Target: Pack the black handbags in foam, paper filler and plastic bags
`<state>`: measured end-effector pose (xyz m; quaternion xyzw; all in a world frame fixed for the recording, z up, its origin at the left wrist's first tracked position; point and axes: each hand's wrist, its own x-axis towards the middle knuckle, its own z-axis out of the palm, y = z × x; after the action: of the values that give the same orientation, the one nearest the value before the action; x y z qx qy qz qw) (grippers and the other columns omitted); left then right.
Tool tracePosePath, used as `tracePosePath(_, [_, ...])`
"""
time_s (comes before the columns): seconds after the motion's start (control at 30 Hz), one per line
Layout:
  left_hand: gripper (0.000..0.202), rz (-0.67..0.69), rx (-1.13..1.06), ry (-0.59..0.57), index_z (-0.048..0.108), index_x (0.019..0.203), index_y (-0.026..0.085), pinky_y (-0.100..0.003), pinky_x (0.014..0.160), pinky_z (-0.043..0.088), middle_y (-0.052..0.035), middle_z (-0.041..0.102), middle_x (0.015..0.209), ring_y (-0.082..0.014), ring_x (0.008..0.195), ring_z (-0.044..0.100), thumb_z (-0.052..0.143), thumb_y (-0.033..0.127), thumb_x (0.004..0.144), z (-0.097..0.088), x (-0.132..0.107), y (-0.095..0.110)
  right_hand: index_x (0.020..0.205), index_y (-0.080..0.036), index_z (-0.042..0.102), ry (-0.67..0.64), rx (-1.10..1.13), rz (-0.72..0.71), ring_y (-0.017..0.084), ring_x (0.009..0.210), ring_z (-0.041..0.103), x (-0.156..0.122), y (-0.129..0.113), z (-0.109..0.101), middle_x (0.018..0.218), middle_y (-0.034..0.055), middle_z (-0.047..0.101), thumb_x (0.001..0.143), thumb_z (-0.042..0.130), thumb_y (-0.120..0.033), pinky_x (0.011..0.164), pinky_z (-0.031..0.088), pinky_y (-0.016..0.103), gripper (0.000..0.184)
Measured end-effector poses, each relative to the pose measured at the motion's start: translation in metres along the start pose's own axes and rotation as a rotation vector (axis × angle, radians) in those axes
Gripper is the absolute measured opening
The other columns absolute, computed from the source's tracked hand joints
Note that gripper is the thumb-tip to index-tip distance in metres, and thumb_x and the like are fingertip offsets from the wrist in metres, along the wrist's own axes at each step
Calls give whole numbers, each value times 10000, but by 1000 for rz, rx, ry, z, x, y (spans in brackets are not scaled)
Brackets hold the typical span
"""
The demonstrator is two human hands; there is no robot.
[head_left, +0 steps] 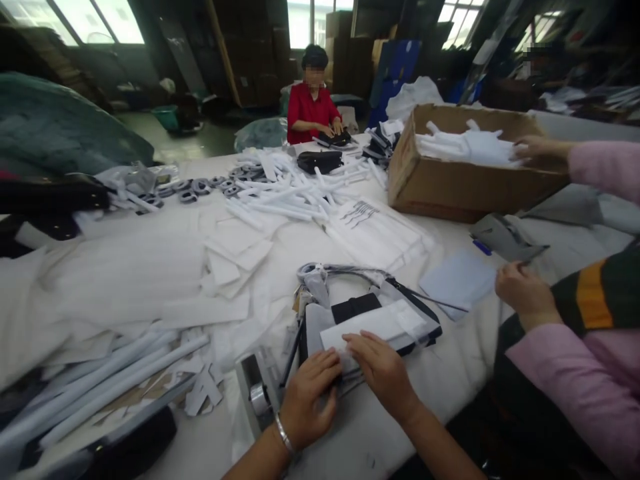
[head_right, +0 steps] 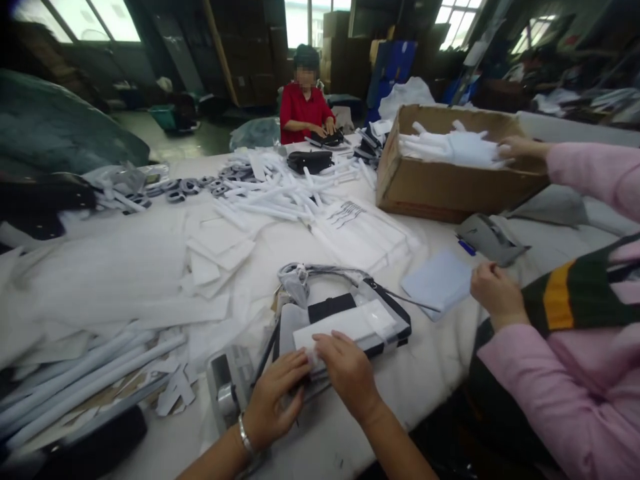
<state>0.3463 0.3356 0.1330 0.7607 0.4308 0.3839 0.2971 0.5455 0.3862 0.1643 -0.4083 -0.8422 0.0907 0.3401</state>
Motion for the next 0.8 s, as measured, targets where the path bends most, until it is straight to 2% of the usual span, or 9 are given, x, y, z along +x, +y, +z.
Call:
tracePosePath(0.1, [238, -227, -115, 49, 719, 1061, 250, -421, 1022, 498, -45, 715, 1170, -240, 1136, 647, 543, 253, 901, -16, 16, 7, 1123, -209, 637, 8, -1, 1, 172, 853, 727, 3, 8, 4, 986, 31, 767, 955, 520, -130, 917, 571, 366, 219])
tracePosePath(0.17, [282, -396, -85, 132, 687, 1116, 233, -361, 898, 566, -62, 720, 1140, -217, 1043, 688, 454, 309, 975, -27, 38, -1, 1111, -201, 644, 23, -2, 5, 185, 856, 729, 2, 11, 3, 982, 37, 770, 955, 524, -134, 907, 574, 374, 208])
tracePosePath(0.23, [340, -578, -44, 233, 600, 1238, 191, -343, 785, 587, -107, 685, 1179, -219, 973, 699, 434, 362, 996, -35, 67, -21, 1105, -198, 647, 29, -1, 5, 187, 863, 729, 2, 13, 2, 982, 35, 770, 954, 528, -134, 914, 570, 373, 203])
tracePosePath(0.3, [380, -721, 3, 271, 561, 1261, 162, -400, 830, 563, -121, 633, 1234, -229, 974, 676, 565, 374, 946, -40, 99, -48, 1101, -199, 648, 26, 1, 1, 181, 864, 729, 2, 14, 1, 984, 31, 771, 956, 526, -131, 921, 567, 365, 201])
tracePosePath(0.33, [381, -776, 16, 262, 558, 1249, 157, -431, 855, 547, -107, 625, 1215, -224, 984, 659, 600, 368, 934, -40, 114, -61, 1102, -198, 648, 25, 0, -2, 180, 868, 729, 2, 14, 1, 985, 31, 770, 958, 524, -131, 922, 566, 362, 201])
tracePosePath(0.43, [326, -875, 17, 182, 579, 1199, 158, -425, 839, 547, -86, 617, 1175, -217, 984, 638, 602, 352, 937, -39, 149, -92, 1108, -191, 648, 25, -4, -13, 184, 883, 729, 1, 15, 0, 992, 39, 769, 966, 511, -138, 914, 569, 358, 204])
tracePosePath(0.5, [319, -874, 20, 130, 582, 1194, 157, -415, 826, 552, -82, 614, 1177, -222, 983, 637, 601, 346, 938, -38, 163, -101, 1120, -189, 647, 19, -4, -21, 182, 882, 729, 0, 16, 0, 992, 40, 769, 969, 506, -142, 916, 568, 356, 211])
tracePosePath(0.6, [316, -790, 53, 66, 589, 1183, 150, -406, 813, 556, -73, 618, 1165, -227, 973, 640, 606, 345, 934, -37, 170, -97, 1150, -194, 638, -3, -1, -32, 173, 887, 725, -1, 17, 0, 1025, 38, 764, 968, 507, -140, 932, 559, 349, 230])
tracePosePath(0.8, [202, -456, 185, 18, 651, 1040, 161, -403, 852, 540, -62, 671, 1066, -192, 944, 652, 611, 329, 934, -29, 153, -45, 1158, -205, 642, -58, 0, -15, 186, 957, 701, 2, 16, 0, 1064, 44, 749, 963, 504, -134, 942, 546, 355, 250])
